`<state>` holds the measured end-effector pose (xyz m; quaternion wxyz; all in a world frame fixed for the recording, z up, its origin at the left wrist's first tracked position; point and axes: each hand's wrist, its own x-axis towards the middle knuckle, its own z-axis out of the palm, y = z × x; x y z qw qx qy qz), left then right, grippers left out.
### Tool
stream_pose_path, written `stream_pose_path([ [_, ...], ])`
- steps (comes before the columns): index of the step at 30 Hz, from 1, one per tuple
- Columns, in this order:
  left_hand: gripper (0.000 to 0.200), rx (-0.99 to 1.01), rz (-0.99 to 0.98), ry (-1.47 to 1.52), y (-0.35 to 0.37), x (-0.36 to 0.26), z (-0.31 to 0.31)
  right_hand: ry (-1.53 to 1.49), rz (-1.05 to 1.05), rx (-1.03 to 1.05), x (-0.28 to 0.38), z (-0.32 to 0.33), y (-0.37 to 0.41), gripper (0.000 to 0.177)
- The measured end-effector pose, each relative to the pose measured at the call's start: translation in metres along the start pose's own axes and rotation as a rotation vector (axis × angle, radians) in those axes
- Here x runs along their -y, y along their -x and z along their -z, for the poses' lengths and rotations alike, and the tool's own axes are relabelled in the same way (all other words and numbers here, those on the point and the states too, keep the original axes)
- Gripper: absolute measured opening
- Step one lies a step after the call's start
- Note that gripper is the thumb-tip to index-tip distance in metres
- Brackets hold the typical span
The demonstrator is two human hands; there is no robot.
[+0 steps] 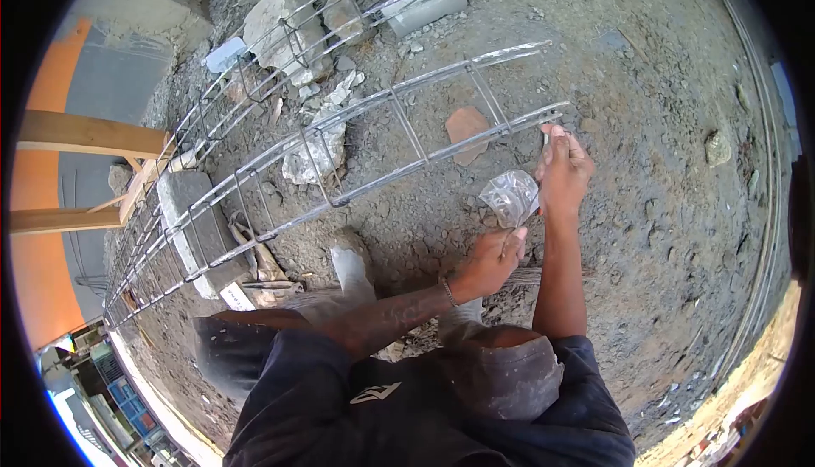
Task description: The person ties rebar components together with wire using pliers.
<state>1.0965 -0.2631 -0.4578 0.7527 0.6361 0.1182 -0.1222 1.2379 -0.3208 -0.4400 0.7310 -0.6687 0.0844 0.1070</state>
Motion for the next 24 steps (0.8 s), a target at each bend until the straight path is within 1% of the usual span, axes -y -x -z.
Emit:
stream_pose_path([
  [1,0.04,-0.128,-0.101,-0.054,0.0,0.003,-0.005,-0.001,-0.014,0.034,0.0,-0.004,-0.002,0.025],
  [2,0.039,-0.251,-0.201,-0.111,0.001,0.002,-0.005,-0.054,-0.07,0.099,0.0,-0.009,-0.005,0.026],
  [3,0.036,-0.248,-0.154,-0.099,0.003,0.001,-0.002,-0.109,-0.125,0.158,0.002,-0.014,-0.006,0.028],
  [4,0.036,-0.267,-0.153,-0.1,0.006,-0.001,0.001,-0.108,-0.132,0.176,0.004,-0.02,-0.003,0.028],
  [6,0.035,-0.309,-0.029,-0.021,0.013,-0.003,0.001,-0.336,-0.24,0.289,0.011,-0.031,0.015,0.03],
  [7,0.035,-0.312,-0.035,-0.025,0.016,-0.004,0.003,-0.36,-0.273,0.303,0.007,-0.034,0.028,0.032],
  [8,0.031,-0.284,0.053,-0.052,0.02,-0.003,0.007,-0.367,-0.267,0.306,0.0,-0.028,0.038,0.032],
  [9,0.028,-0.257,0.142,-0.079,0.024,-0.002,0.011,-0.366,-0.323,0.356,-0.011,-0.021,0.05,0.032],
  [10,0.028,-0.254,0.143,-0.086,0.027,0.003,0.014,-0.363,-0.384,0.402,-0.021,-0.015,0.059,0.032],
  [11,0.025,-0.253,-0.014,-0.325,0.031,0.011,0.017,-0.368,-0.386,0.397,-0.028,-0.006,0.062,0.032],
  [12,0.026,-0.246,-0.173,-0.563,0.035,0.005,0.021,-0.205,-0.419,0.436,-0.035,0.005,0.063,0.03],
  [13,0.033,-0.195,-0.239,-0.736,0.04,-0.003,0.035,-0.043,-0.448,0.474,-0.043,0.011,0.065,0.028],
  [14,0.043,-0.139,-0.309,-0.91,0.04,-0.033,0.056,-0.053,-0.444,0.468,-0.055,0.012,0.068,0.028],
  [16,0.053,-0.093,-0.392,-1.16,0.025,-0.078,0.098,0.118,-0.226,0.589,-0.081,0.008,0.076,0.021],
  [17,0.053,-0.198,-0.415,-1.234,0.015,-0.092,0.116,0.152,-0.185,0.516,-0.083,-0.003,0.073,0.019],
  [18,0.052,-0.307,-0.438,-1.305,0.007,-0.102,0.13,0.144,-0.18,0.509,-0.09,-0.015,0.068,0.019],
  [19,0.052,-0.304,-0.449,-1.313,-0.001,-0.107,0.144,0.054,-0.103,0.481,-0.099,-0.028,0.06,0.019],
  [20,0.05,-0.278,-0.415,-1.282,-0.01,-0.109,0.158,-0.036,-0.019,0.453,-0.102,-0.043,0.052,0.019],
  [21,0.048,-0.248,-0.377,-1.253,-0.015,-0.111,0.167,-0.025,0.006,0.414,-0.099,-0.058,0.049,0.016],
  [22,0.048,-0.243,-0.393,-1.266,-0.019,-0.11,0.171,-0.038,0.021,0.406,-0.093,-0.066,0.046,0.016],
  [24,0.045,-0.14,-0.314,-1.154,-0.026,-0.106,0.173,-0.101,-0.164,0.526,-0.078,-0.073,0.044,0.013],
])
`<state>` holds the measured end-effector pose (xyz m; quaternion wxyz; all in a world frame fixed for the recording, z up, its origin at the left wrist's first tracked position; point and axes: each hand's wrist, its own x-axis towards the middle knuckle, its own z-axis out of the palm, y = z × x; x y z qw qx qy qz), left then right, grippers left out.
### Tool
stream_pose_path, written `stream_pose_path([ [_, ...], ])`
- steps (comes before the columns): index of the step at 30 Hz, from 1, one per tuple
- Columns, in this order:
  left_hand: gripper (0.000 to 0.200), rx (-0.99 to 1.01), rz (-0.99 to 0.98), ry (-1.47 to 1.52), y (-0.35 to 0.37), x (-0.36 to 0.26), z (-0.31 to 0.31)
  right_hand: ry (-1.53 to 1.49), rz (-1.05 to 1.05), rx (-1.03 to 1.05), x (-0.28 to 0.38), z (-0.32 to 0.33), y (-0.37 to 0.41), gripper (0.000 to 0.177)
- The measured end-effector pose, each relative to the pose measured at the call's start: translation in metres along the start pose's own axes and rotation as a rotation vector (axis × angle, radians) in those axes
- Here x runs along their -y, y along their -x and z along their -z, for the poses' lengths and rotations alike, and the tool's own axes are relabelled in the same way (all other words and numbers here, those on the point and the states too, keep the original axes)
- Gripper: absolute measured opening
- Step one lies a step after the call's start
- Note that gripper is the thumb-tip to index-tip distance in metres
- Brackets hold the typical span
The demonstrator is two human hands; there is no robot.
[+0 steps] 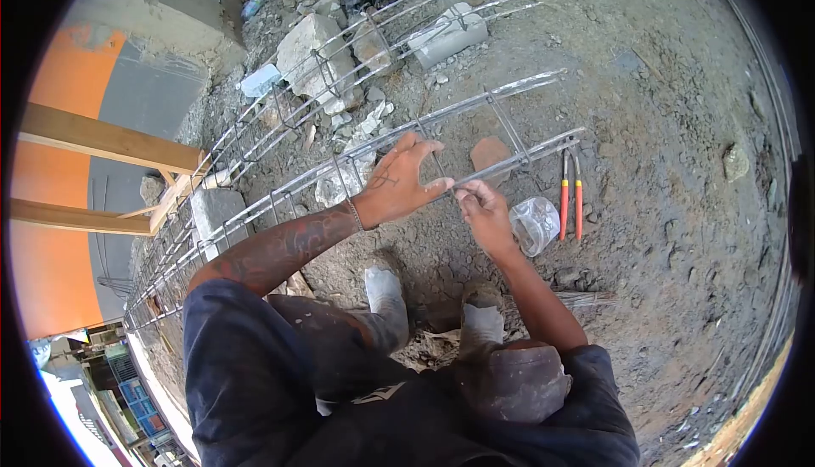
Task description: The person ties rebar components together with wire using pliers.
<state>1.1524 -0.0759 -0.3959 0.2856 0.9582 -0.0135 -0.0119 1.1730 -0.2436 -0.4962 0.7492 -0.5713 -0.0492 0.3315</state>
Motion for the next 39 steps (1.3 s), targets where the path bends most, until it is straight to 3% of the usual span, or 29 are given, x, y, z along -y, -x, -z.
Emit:
stream_pose_path([
  [4,0.044,-0.076,0.044,0.003,0.0,-0.001,-0.015,-0.213,0.016,0.017,-0.009,0.001,-0.004,0.01],
  [6,0.038,-0.199,0.269,0.185,0.004,-0.006,-0.02,-0.283,-0.048,-0.033,0.001,-0.001,0.001,0.01],
  [7,0.038,-0.194,0.267,0.196,0.005,-0.006,-0.025,-0.359,-0.11,-0.075,0.005,-0.001,0.003,0.01],
  [9,0.029,-0.314,0.033,-0.01,0.005,-0.002,-0.031,-0.45,-0.151,-0.02,0.005,0.003,0.003,0.01],
  [11,0.024,-0.299,0.044,-0.008,0.001,-0.004,-0.035,-0.546,-0.199,0.048,0.004,0.004,0.002,0.01],
  [17,0.017,-0.36,0.091,0.152,0.003,0.002,-0.051,-0.344,-0.146,0.012,0.007,-0.007,0.007,0.01],
  [19,0.017,-0.377,0.087,0.197,0.002,0.005,-0.053,-0.036,-0.053,-0.048,0.005,-0.007,0.005,0.011],
  [24,0.017,-0.293,0.106,0.428,0.003,0.01,-0.046,-0.049,-0.059,-0.056,-0.001,-0.006,0.003,0.01],
  [31,0.019,-0.195,0.065,0.326,0.003,0.012,-0.038,-0.019,0.025,0.013,-0.004,-0.002,0.004,0.012],
  [38,0.01,-0.193,-0.042,0.423,0.004,0.015,-0.037,0.086,0.041,0.025,0.003,-0.004,0.005,0.016],
  [39,0.008,-0.197,-0.051,0.413,0.006,0.013,-0.035,0.159,0.125,0.0,0.004,-0.005,0.007,0.017],
])
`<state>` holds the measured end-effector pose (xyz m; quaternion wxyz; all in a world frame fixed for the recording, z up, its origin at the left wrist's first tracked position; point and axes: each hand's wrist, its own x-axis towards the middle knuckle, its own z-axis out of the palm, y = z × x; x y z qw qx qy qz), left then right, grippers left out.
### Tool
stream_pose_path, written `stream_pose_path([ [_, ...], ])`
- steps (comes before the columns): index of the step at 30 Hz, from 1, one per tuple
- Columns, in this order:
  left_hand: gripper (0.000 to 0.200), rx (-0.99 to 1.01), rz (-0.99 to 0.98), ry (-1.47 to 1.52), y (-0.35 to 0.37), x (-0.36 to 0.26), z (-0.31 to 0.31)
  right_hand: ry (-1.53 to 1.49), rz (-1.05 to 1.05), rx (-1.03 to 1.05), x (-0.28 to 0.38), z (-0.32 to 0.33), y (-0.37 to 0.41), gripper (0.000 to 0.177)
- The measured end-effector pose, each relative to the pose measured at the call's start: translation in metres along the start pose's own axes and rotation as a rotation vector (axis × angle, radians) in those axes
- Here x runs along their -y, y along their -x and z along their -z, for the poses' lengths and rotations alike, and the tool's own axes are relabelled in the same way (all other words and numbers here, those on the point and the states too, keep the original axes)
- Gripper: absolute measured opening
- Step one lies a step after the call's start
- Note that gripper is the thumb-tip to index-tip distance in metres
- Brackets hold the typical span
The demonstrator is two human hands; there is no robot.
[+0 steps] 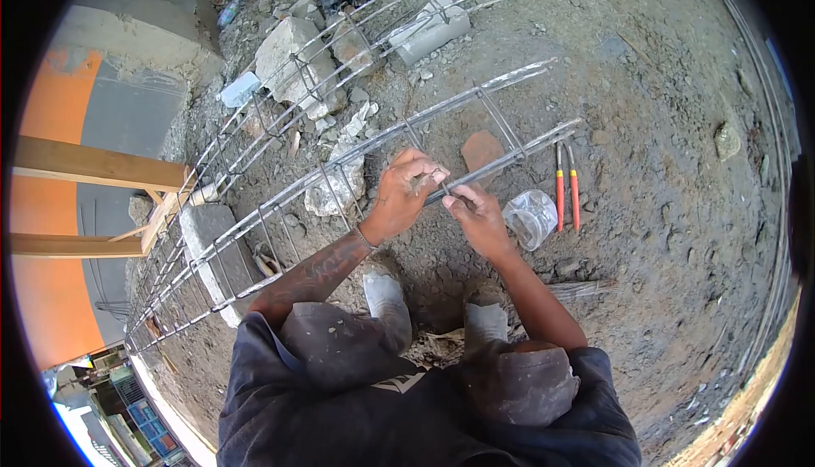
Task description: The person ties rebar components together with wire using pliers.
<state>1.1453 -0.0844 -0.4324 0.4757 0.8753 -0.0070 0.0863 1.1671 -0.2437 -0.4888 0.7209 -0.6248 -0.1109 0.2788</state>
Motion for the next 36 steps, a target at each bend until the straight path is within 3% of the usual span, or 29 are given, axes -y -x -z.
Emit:
stream_pose_path([
  [4,0.008,0.026,0.023,0.007,0.004,-0.005,0.003,0.149,0.168,-0.11,-0.003,-0.006,0.006,0.018],
  [7,0.012,0.042,-0.068,-0.049,0.007,-0.013,0.007,-0.037,0.149,-0.131,-0.013,-0.013,0.005,0.015],
  [13,0.022,0.262,-0.31,-0.142,0.014,-0.01,0.025,0.071,0.141,-0.061,-0.017,-0.007,0.001,0.007],
  [17,0.026,0.314,-0.256,-0.108,0.017,-0.011,0.03,-0.079,0.115,-0.076,-0.017,-0.008,-0.006,0.009],
  [20,0.027,0.363,-0.21,-0.088,0.016,-0.003,0.03,-0.244,-0.054,-0.219,-0.009,-0.014,-0.012,0.018],
  [22,0.027,0.399,-0.177,-0.093,0.015,-0.003,0.028,0.088,-0.191,-0.253,0.008,-0.021,-0.014,0.028],
  [25,0.023,0.301,-0.125,-0.096,0.012,-0.012,0.023,0.081,-0.052,-0.299,0.0,-0.025,-0.017,0.032],
  [26,0.021,0.221,-0.004,-0.099,0.012,-0.015,0.022,0.08,-0.053,-0.299,0.002,-0.025,-0.016,0.032],
  [27,0.02,0.141,0.118,-0.102,0.013,-0.017,0.022,0.102,-0.059,-0.281,0.005,-0.025,-0.013,0.025],
  [28,0.02,0.14,0.118,-0.102,0.012,-0.015,0.022,0.124,-0.062,-0.263,0.008,-0.025,-0.012,0.019],
  [30,0.019,0.258,0.054,-0.29,0.007,-0.012,0.025,0.086,-0.03,-0.275,0.007,-0.026,-0.011,0.022],
  [34,0.021,0.335,0.116,-0.595,0.008,-0.021,0.023,0.047,0.005,-0.278,-0.008,-0.025,-0.011,0.023],
  [36,0.023,0.487,0.361,-0.727,0.01,-0.02,0.019,0.014,0.038,-0.278,-0.006,-0.026,-0.009,0.022],
])
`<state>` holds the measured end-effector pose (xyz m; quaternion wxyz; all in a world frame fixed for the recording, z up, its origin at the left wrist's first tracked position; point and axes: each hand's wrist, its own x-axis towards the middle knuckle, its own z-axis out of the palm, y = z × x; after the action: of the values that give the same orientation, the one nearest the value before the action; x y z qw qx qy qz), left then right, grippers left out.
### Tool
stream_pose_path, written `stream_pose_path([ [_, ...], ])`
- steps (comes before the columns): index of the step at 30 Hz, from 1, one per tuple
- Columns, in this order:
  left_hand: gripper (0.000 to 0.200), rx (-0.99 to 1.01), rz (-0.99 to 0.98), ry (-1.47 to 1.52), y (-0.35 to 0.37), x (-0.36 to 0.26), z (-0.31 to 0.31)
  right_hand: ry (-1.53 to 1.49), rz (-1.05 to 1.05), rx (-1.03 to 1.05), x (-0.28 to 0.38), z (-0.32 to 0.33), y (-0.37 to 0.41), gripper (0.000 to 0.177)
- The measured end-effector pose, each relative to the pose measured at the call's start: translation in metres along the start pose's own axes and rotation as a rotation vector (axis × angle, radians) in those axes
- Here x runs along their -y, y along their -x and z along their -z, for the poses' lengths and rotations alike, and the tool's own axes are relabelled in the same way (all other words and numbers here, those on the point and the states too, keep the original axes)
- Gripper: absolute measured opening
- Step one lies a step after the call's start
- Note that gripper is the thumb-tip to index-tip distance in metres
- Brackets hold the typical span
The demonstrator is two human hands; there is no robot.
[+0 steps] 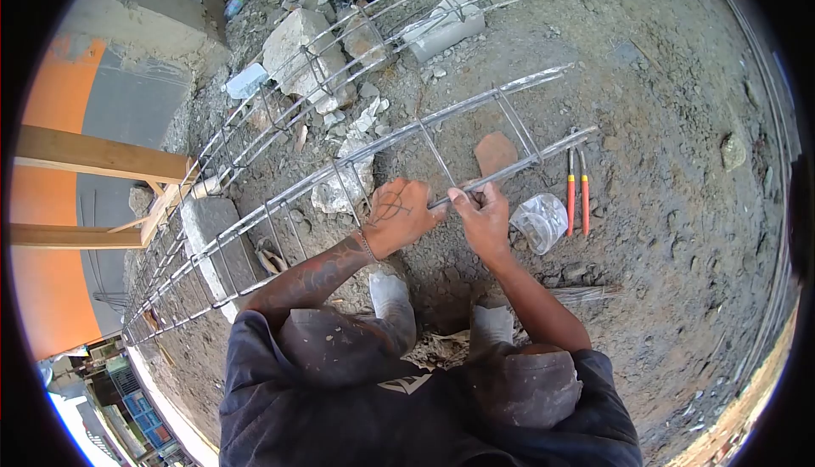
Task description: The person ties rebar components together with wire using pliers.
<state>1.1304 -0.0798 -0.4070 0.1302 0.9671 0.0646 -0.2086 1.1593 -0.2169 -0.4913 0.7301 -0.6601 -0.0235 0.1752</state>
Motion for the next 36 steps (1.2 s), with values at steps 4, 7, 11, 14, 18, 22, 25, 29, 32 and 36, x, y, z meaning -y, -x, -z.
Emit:
stream_pose_path([
  [4,0.034,0.328,0.173,0.594,-0.009,0.005,0.004,0.017,0.068,0.023,-0.013,0.001,0.005,0.012],
  [7,0.031,0.403,0.28,1.111,-0.013,0.011,-0.002,-0.019,0.093,0.01,-0.015,-0.001,0.007,0.012],
  [11,0.028,0.346,0.443,1.438,-0.013,0.004,0.008,-0.069,0.136,-0.081,-0.019,-0.009,0.009,0.017],
  [14,0.024,0.313,0.444,1.495,-0.017,0.005,0.0,-0.076,0.173,-0.12,-0.014,-0.009,0.012,0.018],
  [18,0.02,0.377,0.375,1.413,-0.021,0.008,0.003,0.111,0.192,-0.107,-0.012,-0.003,0.016,0.022],
  [22,0.021,0.339,0.363,1.639,-0.035,0.023,-0.019,0.295,0.32,-0.089,-0.003,0.0,0.019,0.017],
  [25,0.024,0.285,0.339,1.482,-0.038,0.018,-0.023,0.394,0.315,-0.077,0.011,0.003,0.021,0.019],
  [29,0.028,0.02,0.401,1.517,-0.031,0.006,-0.013,0.42,0.315,-0.091,0.018,0.0,0.02,0.024],
  [32,0.029,-0.078,0.383,1.505,-0.029,0.002,-0.016,0.435,0.396,-0.117,0.016,-0.002,0.018,0.017],
  [36,0.03,-0.153,0.38,1.457,-0.029,-0.004,-0.021,0.494,0.33,-0.028,0.024,0.005,0.018,0.02],
])
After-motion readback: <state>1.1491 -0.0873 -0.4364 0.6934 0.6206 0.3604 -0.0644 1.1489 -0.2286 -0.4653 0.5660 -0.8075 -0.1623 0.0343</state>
